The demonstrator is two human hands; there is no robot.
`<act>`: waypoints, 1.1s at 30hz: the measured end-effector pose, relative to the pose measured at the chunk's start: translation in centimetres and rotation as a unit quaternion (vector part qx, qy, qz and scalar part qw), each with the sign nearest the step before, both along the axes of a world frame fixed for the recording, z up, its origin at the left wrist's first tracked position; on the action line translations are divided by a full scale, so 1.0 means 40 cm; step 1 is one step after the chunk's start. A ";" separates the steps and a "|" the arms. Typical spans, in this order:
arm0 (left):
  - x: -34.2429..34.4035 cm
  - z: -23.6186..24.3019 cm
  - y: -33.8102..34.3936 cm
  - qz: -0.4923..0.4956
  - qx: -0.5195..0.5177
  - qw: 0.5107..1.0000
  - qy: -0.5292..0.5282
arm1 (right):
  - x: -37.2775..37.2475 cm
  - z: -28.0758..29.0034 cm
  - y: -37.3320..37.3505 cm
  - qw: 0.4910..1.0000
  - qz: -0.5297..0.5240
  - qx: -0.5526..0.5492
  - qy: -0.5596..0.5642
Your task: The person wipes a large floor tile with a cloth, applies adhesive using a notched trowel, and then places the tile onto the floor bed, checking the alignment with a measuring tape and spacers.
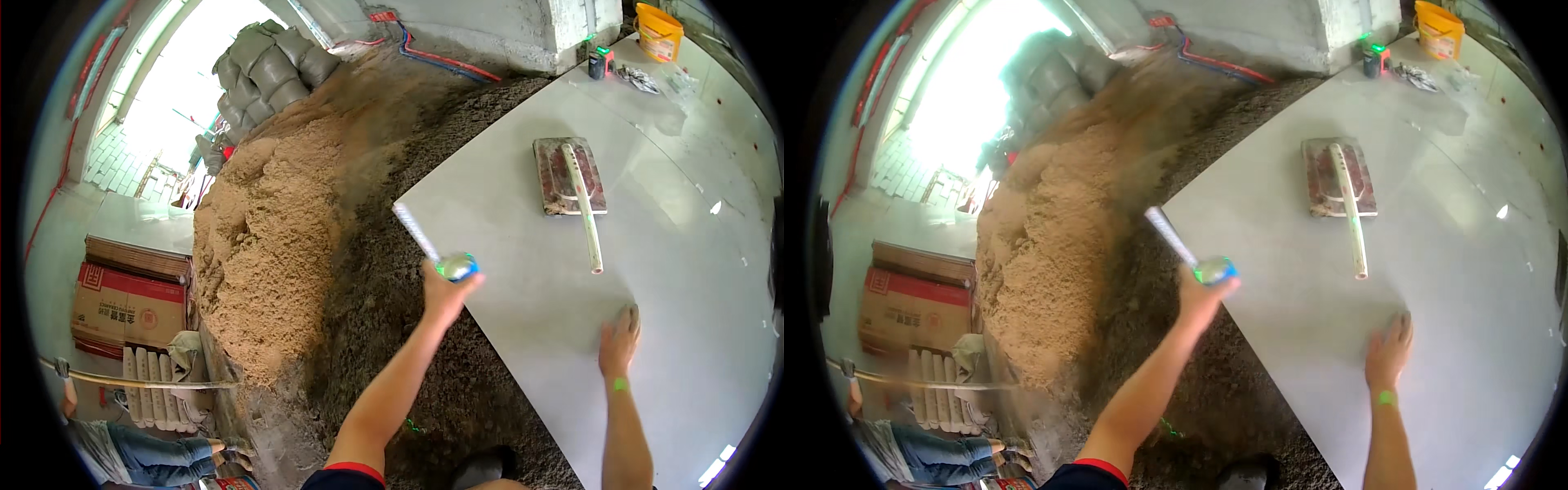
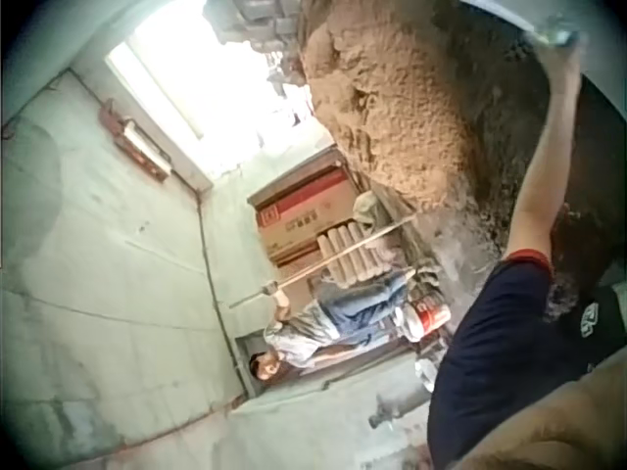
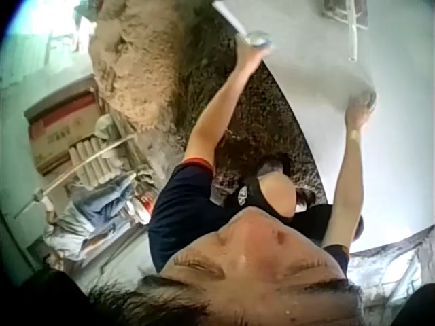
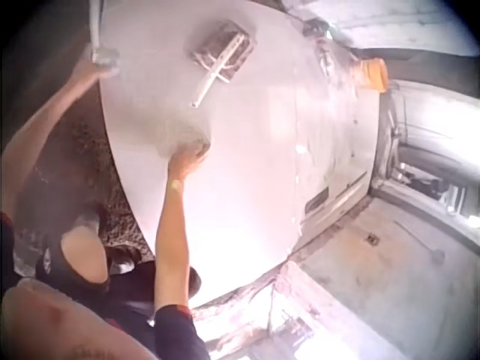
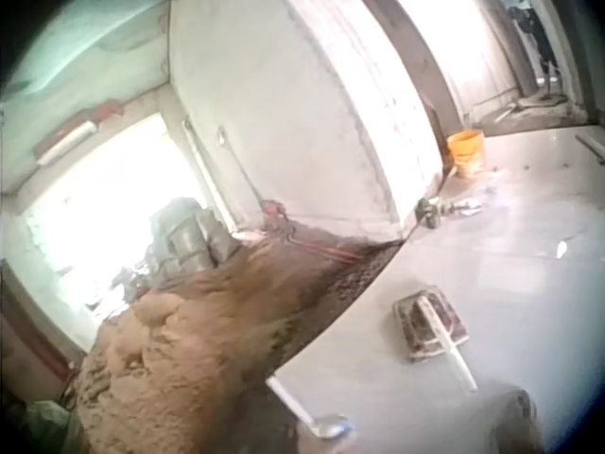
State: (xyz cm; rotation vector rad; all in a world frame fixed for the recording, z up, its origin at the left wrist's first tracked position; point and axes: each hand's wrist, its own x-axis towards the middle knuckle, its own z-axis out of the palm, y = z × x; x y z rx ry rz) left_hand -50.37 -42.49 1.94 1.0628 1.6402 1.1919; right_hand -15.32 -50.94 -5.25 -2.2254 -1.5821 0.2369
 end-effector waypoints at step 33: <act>-0.201 -0.221 0.345 0.215 -0.009 0.928 0.305 | -0.006 -0.041 0.134 0.990 0.025 0.005 -0.136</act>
